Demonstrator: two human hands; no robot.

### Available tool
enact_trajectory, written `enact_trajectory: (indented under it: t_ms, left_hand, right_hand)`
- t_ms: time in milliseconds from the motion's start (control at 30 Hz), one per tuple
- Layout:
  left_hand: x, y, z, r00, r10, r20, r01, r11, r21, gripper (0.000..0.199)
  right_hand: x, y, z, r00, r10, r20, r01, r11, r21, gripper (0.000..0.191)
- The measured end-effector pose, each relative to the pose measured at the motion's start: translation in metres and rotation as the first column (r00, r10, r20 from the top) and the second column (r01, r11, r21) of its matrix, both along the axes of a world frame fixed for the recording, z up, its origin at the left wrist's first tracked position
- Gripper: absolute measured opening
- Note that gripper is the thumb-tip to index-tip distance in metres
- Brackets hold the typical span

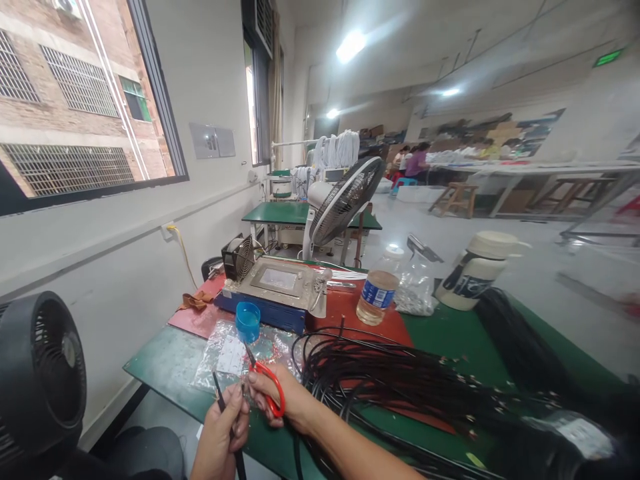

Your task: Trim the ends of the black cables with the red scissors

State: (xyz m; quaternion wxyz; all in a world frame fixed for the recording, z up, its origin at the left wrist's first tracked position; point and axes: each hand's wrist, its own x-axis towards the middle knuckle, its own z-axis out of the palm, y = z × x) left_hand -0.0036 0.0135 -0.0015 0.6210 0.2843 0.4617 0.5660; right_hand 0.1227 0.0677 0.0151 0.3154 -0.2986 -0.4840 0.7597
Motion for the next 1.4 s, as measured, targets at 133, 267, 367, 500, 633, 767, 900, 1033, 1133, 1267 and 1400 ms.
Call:
enact_trajectory:
  t_ms: [133, 267, 367, 500, 633, 767, 900, 1033, 1133, 1267, 1400]
  left_hand:
    - [0.0, 0.001, -0.001, 0.999, -0.022, 0.029, 0.022, 1.0, 0.006, 0.04]
    - [-0.002, 0.002, -0.002, 0.998, -0.044, 0.035, 0.043, 0.999, 0.011, 0.037]
    - [-0.004, 0.002, -0.003, 0.996, -0.075, 0.044, 0.074, 0.997, 0.015, 0.037]
    - [-0.003, 0.001, -0.004, 0.999, -0.038, 0.02, 0.038, 0.999, 0.012, 0.04]
    - [0.0, 0.0, -0.003, 0.999, 0.03, -0.028, -0.03, 1.0, 0.001, 0.043]
    - [0.001, -0.001, -0.005, 0.998, 0.04, -0.048, -0.04, 0.999, -0.003, 0.044]
    - [-0.001, 0.0, -0.008, 1.0, 0.023, -0.017, -0.023, 1.0, 0.0, 0.046]
    - [-0.001, -0.001, -0.006, 1.0, 0.006, 0.01, -0.006, 1.0, 0.005, 0.045]
    - [0.0, -0.003, -0.003, 1.0, -0.017, 0.016, 0.017, 1.0, -0.002, 0.045]
    - [0.002, -0.005, 0.0, 0.998, -0.06, 0.024, 0.06, 0.998, -0.015, 0.045]
    - [0.003, -0.005, 0.001, 0.995, -0.095, 0.025, 0.096, 0.995, -0.037, 0.046]
  right_hand:
    - [0.001, 0.001, 0.003, 0.999, -0.006, -0.038, 0.005, 0.999, -0.047, 0.053]
    - [0.001, 0.001, 0.005, 1.0, -0.003, -0.016, 0.002, 0.998, -0.059, 0.052]
    - [0.001, 0.002, 0.005, 1.0, -0.006, 0.009, 0.007, 0.996, -0.083, 0.05]
    - [0.0, 0.002, 0.0, 1.0, -0.023, 0.004, 0.024, 0.998, -0.053, 0.05]
    - [-0.002, 0.001, -0.004, 0.999, -0.038, -0.002, 0.038, 0.999, 0.009, 0.051]
    - [-0.002, 0.0, -0.005, 0.999, -0.03, 0.011, 0.029, 0.998, 0.056, 0.051]
    - [-0.002, -0.001, -0.005, 0.999, -0.038, 0.027, 0.037, 0.998, 0.051, 0.051]
    - [-0.003, -0.001, -0.004, 0.997, -0.076, 0.019, 0.076, 0.997, 0.01, 0.051]
    - [-0.003, 0.0, -0.003, 0.994, -0.113, -0.006, 0.113, 0.994, -0.003, 0.052]
    - [-0.002, 0.001, -0.003, 0.996, -0.089, -0.025, 0.088, 0.996, -0.004, 0.053]
    - [0.0, 0.001, -0.001, 0.999, -0.039, -0.021, 0.038, 0.998, -0.047, 0.049]
